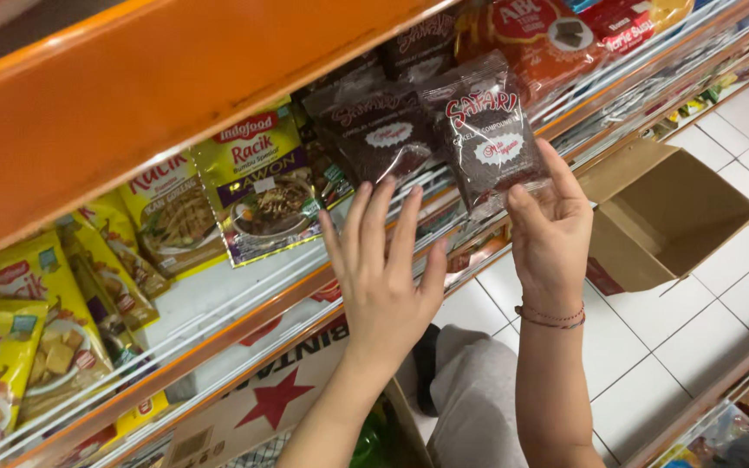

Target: The person takes various packaged items, including tea boxes and chocolate bars, from a cardboard box and places them onto a store shelf, occasionally using a barcode scanner.

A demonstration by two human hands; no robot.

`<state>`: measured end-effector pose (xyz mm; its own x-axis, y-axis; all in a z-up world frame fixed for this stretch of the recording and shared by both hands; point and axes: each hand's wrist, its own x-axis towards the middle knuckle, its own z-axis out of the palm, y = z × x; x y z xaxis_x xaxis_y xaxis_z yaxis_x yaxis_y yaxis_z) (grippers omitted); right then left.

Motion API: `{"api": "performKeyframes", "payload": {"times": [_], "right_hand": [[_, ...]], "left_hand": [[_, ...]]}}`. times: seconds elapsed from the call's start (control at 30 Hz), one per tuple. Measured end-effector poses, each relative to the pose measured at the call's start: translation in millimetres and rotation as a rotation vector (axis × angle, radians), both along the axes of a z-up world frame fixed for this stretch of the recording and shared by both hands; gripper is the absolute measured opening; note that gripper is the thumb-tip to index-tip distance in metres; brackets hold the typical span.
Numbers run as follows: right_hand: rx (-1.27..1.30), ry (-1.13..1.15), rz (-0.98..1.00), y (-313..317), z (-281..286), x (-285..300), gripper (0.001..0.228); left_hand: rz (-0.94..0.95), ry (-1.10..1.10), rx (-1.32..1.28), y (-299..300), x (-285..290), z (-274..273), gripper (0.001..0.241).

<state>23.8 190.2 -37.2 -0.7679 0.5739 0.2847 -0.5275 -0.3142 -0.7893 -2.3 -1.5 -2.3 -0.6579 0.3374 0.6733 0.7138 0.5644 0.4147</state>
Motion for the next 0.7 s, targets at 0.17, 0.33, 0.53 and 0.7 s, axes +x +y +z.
{"api": "performKeyframes", "payload": {"times": [0.17,0.33,0.53,0.7], "right_hand": [[0.202,-0.064,-0.144,11.7,-11.2,-16.1,0.055],[0.314,-0.110,-0.304,12.8,2.5,-30.7,0.038],[0.842,-0.086,-0.815,-3.4,12.3,-45.8,0.022],[0.928,-0.026,-0.857,-12.3,1.0,-51.2,0.009]], "left_hand": [[0.033,-0.010,-0.019,1.2,-5.3,-10.7,0.053],[0.067,0.021,-0.044,5.1,-8.1,-18.9,0.052],[0.098,0.033,-0.069,6.1,-10.9,-28.5,0.049],[0.102,0.069,-0.095,4.6,-13.4,-36.8,0.048]]}}
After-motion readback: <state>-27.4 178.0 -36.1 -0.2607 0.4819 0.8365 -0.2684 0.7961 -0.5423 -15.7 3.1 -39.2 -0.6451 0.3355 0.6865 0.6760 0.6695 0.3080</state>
